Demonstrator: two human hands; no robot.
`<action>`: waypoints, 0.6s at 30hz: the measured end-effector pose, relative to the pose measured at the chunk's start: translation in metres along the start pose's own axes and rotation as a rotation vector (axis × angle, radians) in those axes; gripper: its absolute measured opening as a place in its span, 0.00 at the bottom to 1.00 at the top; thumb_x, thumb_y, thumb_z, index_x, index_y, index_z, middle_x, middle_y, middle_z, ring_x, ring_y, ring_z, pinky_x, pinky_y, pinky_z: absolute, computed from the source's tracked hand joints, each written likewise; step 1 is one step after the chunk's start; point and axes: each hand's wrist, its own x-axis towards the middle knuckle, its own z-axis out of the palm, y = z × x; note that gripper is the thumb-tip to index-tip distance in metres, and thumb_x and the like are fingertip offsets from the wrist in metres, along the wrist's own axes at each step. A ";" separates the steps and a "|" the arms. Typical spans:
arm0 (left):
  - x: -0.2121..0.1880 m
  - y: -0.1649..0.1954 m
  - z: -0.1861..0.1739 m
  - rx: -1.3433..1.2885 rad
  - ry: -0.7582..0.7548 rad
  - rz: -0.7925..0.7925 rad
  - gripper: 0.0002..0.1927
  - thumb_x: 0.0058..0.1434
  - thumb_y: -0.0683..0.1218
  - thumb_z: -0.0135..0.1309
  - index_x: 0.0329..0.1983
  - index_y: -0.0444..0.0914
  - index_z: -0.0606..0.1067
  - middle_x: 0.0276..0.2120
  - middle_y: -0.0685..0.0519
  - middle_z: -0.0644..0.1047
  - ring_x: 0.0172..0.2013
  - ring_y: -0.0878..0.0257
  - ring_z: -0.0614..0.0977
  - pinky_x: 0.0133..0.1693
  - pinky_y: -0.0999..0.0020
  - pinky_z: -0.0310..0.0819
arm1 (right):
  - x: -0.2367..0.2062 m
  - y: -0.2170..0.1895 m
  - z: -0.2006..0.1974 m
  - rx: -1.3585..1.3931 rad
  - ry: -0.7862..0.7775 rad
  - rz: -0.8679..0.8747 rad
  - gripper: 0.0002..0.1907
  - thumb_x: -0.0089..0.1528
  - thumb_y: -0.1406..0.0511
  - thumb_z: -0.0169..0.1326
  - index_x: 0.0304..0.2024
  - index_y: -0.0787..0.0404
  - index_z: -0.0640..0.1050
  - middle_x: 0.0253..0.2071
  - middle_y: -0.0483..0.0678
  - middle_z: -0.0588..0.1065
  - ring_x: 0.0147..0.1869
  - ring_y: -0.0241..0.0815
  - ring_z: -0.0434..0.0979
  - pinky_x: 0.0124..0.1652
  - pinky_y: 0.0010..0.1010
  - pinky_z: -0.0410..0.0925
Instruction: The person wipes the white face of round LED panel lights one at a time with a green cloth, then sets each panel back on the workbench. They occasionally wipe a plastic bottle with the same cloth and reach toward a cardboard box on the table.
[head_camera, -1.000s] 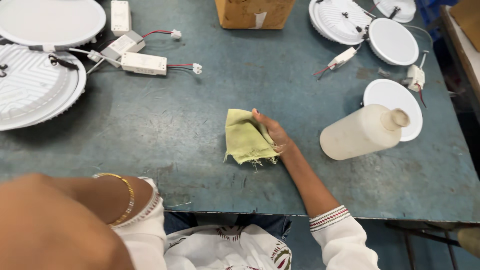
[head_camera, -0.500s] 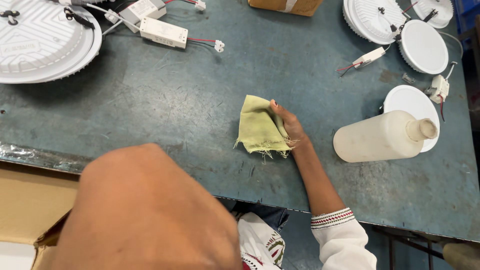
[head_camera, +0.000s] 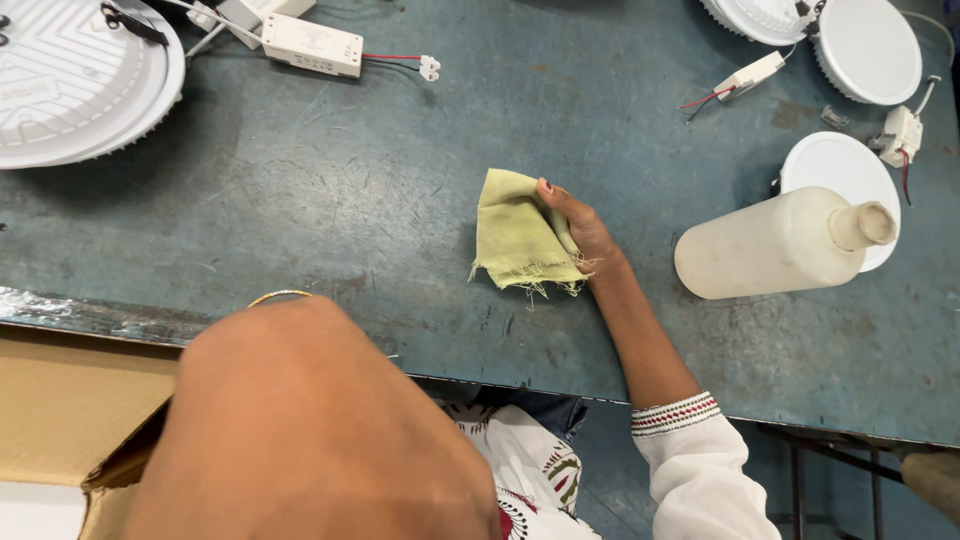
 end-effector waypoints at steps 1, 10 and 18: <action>0.000 0.001 0.001 0.005 0.002 -0.006 0.08 0.61 0.49 0.56 0.37 0.40 0.74 0.32 0.55 0.78 0.30 0.64 0.82 0.27 0.66 0.72 | -0.001 0.000 0.001 0.004 0.004 0.003 0.22 0.68 0.55 0.55 0.55 0.66 0.74 0.48 0.56 0.78 0.47 0.48 0.83 0.47 0.42 0.78; 0.000 0.005 0.005 0.043 0.000 -0.014 0.06 0.59 0.48 0.56 0.33 0.40 0.75 0.30 0.56 0.79 0.29 0.64 0.82 0.26 0.65 0.72 | -0.002 0.001 0.001 -0.037 -0.013 -0.019 0.23 0.69 0.55 0.56 0.55 0.68 0.74 0.47 0.57 0.78 0.47 0.48 0.83 0.46 0.41 0.78; -0.001 0.002 0.007 0.086 -0.018 -0.082 0.05 0.58 0.47 0.56 0.30 0.40 0.76 0.28 0.57 0.80 0.27 0.63 0.83 0.25 0.63 0.71 | -0.001 0.000 0.003 -0.033 -0.009 -0.014 0.21 0.69 0.57 0.54 0.54 0.67 0.75 0.47 0.55 0.78 0.46 0.47 0.83 0.46 0.40 0.77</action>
